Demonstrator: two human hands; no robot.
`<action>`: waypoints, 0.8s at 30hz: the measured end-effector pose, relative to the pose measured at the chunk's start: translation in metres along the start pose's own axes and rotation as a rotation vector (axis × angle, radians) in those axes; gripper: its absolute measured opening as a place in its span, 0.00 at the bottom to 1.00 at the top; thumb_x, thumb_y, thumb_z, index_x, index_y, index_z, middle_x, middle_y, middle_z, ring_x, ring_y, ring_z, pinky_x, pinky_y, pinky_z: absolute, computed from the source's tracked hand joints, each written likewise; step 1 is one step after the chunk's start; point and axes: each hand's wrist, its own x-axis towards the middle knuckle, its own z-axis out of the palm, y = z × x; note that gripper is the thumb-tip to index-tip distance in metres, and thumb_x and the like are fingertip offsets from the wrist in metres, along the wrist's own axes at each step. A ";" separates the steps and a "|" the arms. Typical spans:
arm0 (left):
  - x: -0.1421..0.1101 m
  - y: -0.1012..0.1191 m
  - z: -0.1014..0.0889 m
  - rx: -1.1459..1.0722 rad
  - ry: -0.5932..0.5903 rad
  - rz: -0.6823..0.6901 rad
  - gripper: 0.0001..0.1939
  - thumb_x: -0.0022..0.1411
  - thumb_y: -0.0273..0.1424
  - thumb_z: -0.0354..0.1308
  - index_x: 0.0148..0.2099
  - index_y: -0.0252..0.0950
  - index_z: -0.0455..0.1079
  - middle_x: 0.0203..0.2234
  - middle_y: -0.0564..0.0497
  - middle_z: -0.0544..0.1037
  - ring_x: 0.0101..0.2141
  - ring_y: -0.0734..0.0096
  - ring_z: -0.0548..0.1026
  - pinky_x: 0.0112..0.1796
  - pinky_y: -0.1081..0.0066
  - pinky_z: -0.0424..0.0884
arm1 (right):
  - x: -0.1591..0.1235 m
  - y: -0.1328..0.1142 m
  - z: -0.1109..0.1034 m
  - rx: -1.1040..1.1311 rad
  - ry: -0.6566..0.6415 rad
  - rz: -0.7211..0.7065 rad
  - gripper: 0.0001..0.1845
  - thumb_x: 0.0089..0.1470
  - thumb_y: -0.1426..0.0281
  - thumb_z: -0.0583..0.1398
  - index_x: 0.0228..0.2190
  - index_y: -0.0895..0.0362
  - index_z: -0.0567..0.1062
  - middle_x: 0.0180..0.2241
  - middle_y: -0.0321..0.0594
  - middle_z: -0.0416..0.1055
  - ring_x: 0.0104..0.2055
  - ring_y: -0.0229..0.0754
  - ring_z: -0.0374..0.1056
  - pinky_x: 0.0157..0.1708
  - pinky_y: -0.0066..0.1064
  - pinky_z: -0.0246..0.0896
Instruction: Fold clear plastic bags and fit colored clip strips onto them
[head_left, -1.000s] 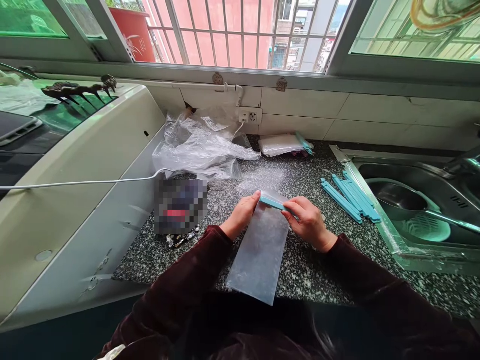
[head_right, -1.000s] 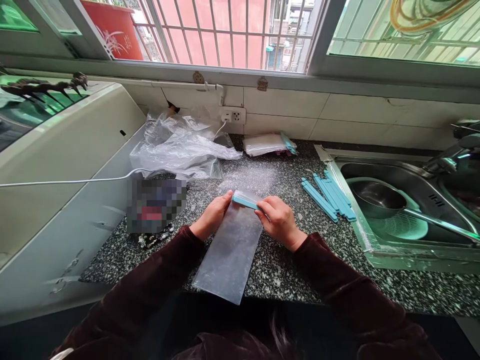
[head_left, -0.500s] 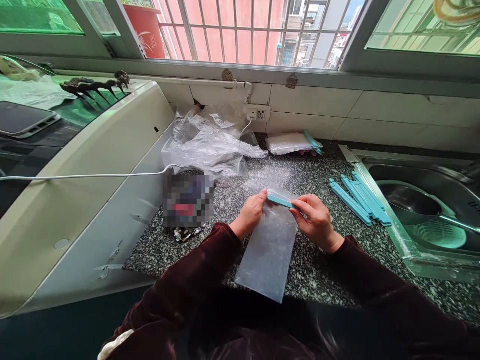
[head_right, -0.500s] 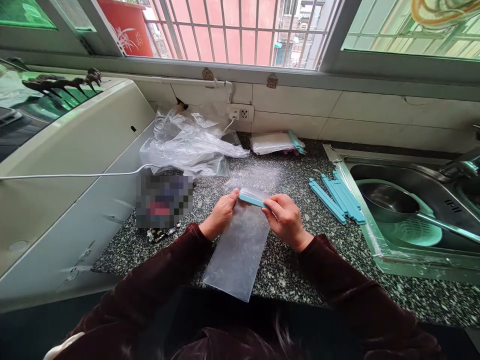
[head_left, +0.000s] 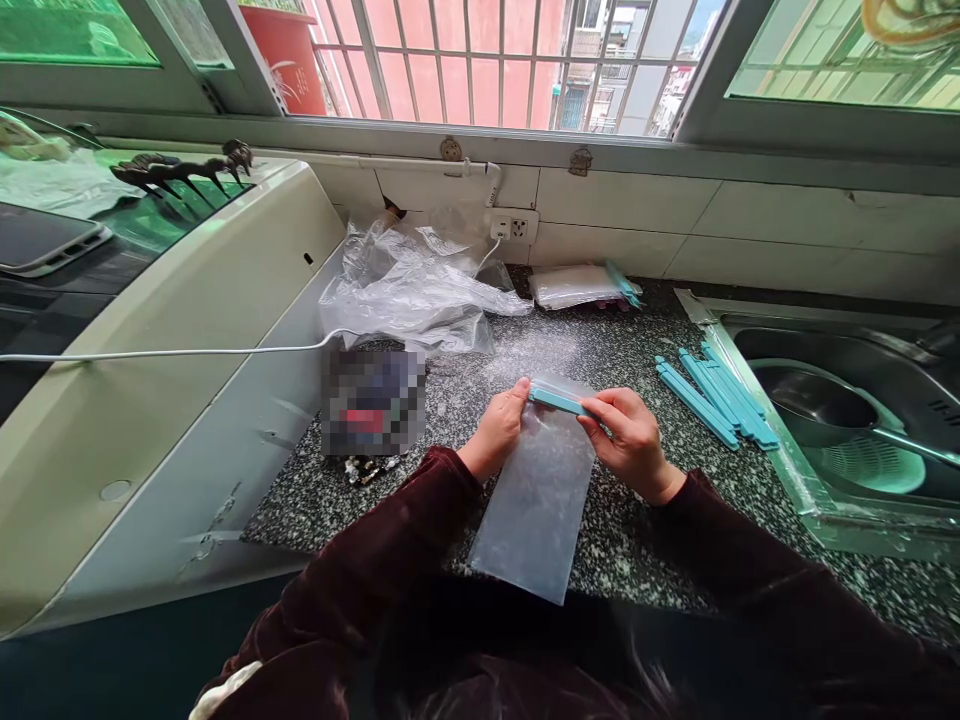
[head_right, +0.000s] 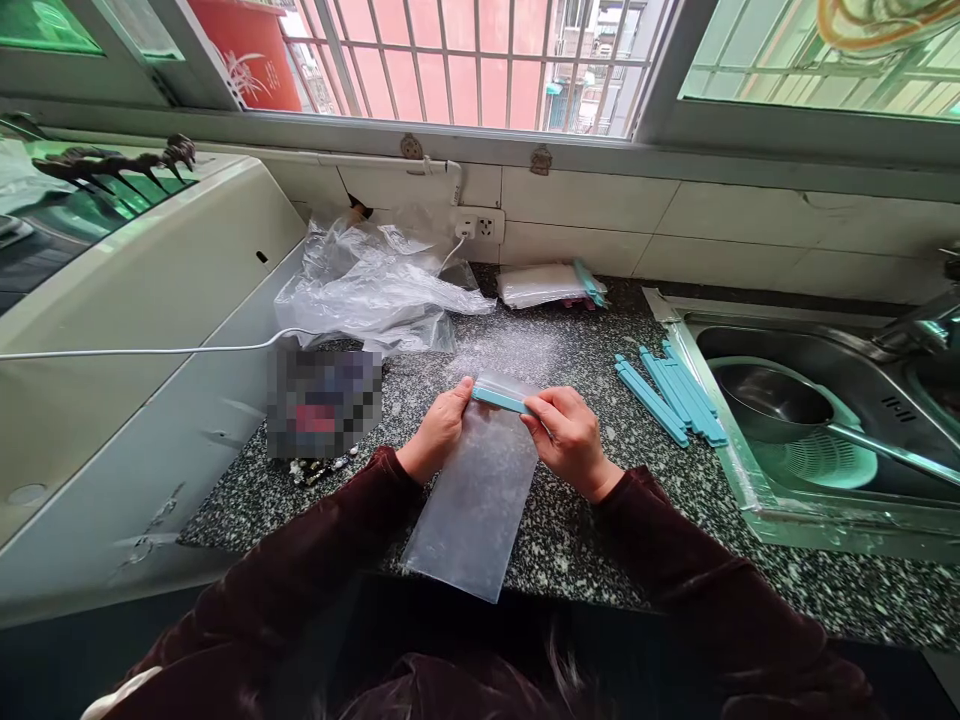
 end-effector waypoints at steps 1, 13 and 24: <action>0.000 0.000 0.000 0.003 0.004 -0.005 0.28 0.53 0.53 0.54 0.23 0.31 0.70 0.16 0.53 0.68 0.20 0.78 0.61 0.23 0.74 0.56 | 0.000 0.000 0.000 -0.002 -0.006 0.011 0.08 0.54 0.72 0.58 0.36 0.55 0.75 0.29 0.42 0.69 0.33 0.42 0.65 0.31 0.35 0.66; 0.002 -0.001 -0.001 0.032 0.004 -0.014 0.29 0.51 0.55 0.55 0.23 0.31 0.69 0.15 0.54 0.66 0.17 0.80 0.58 0.21 0.74 0.53 | 0.000 0.001 0.001 0.016 -0.015 0.024 0.08 0.54 0.72 0.58 0.36 0.56 0.75 0.30 0.42 0.69 0.33 0.41 0.66 0.31 0.35 0.66; 0.006 -0.002 -0.001 0.016 0.025 -0.007 0.26 0.53 0.52 0.56 0.25 0.31 0.71 0.15 0.54 0.68 0.19 0.77 0.62 0.23 0.74 0.57 | 0.002 0.003 -0.002 0.042 0.008 0.090 0.07 0.55 0.70 0.58 0.37 0.54 0.74 0.31 0.42 0.70 0.34 0.42 0.68 0.32 0.36 0.68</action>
